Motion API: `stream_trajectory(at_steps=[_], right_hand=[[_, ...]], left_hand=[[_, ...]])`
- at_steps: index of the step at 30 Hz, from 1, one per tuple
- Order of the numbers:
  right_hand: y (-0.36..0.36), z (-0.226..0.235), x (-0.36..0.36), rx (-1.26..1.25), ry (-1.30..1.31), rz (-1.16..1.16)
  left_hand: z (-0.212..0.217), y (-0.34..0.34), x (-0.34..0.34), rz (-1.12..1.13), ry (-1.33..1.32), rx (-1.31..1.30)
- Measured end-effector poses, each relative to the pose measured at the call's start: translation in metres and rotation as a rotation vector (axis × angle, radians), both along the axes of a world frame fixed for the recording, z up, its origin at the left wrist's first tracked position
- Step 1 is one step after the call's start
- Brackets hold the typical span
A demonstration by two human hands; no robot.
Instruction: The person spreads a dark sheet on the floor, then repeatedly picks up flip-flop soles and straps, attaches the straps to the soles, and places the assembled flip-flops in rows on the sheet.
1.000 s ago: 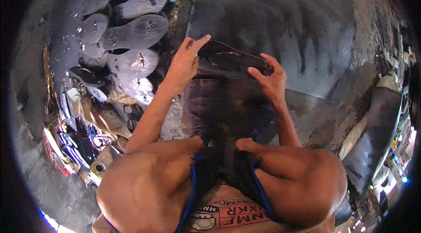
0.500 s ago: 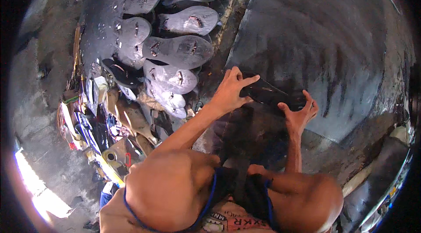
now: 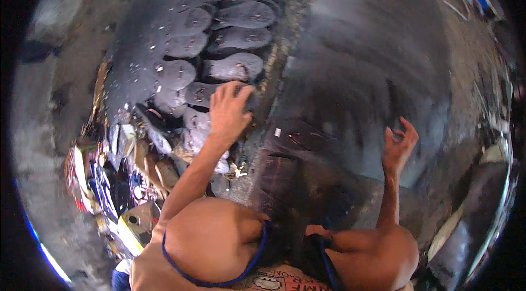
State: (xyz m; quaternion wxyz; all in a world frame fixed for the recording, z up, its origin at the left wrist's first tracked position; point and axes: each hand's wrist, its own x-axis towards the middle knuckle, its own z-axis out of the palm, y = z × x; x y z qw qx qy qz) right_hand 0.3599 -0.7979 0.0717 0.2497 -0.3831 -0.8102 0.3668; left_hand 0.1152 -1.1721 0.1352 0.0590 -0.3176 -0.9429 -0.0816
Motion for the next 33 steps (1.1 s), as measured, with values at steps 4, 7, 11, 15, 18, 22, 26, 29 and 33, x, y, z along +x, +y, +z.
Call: stream_trajectory(at_steps=[4, 7, 11, 15, 18, 22, 26, 29, 33], right_hand=[[-0.027, 0.015, -0.015, 0.037, -0.017, 0.11], [-0.022, 0.014, -0.005, 0.029, -0.074, 0.153], [-0.052, 0.105, -0.062, -0.12, 0.357, 0.416], [-0.071, 0.152, -0.111, -0.022, 0.281, 0.733], [-0.056, 0.134, -0.102, -0.204, 0.232, 0.553], [-0.044, 0.057, -0.066, -0.76, 0.299, 0.117], [-0.062, -0.027, -0.041, -1.103, 0.365, 0.029], [-0.064, -0.045, -0.034, -0.827, 0.141, 0.181], [-0.068, -0.058, -0.037, -0.725, 0.046, 0.154]], left_hand=[[0.001, -0.038, 0.0, -0.016, 0.126, 0.317], [0.07, -0.017, 0.006, 0.071, 0.199, 0.412], [0.135, 0.056, 0.016, -0.133, -0.087, 0.485], [0.126, 0.112, -0.006, -0.554, -0.334, 0.446], [0.09, 0.109, -0.022, -0.5, -0.314, 0.764], [0.01, 0.069, -0.009, 0.067, -0.874, 0.758], [-0.047, 0.069, 0.003, 0.248, -0.883, 0.65], [-0.068, 0.068, -0.002, 0.256, -0.727, 0.529], [-0.081, 0.068, -0.004, 0.195, -0.588, 0.406]])
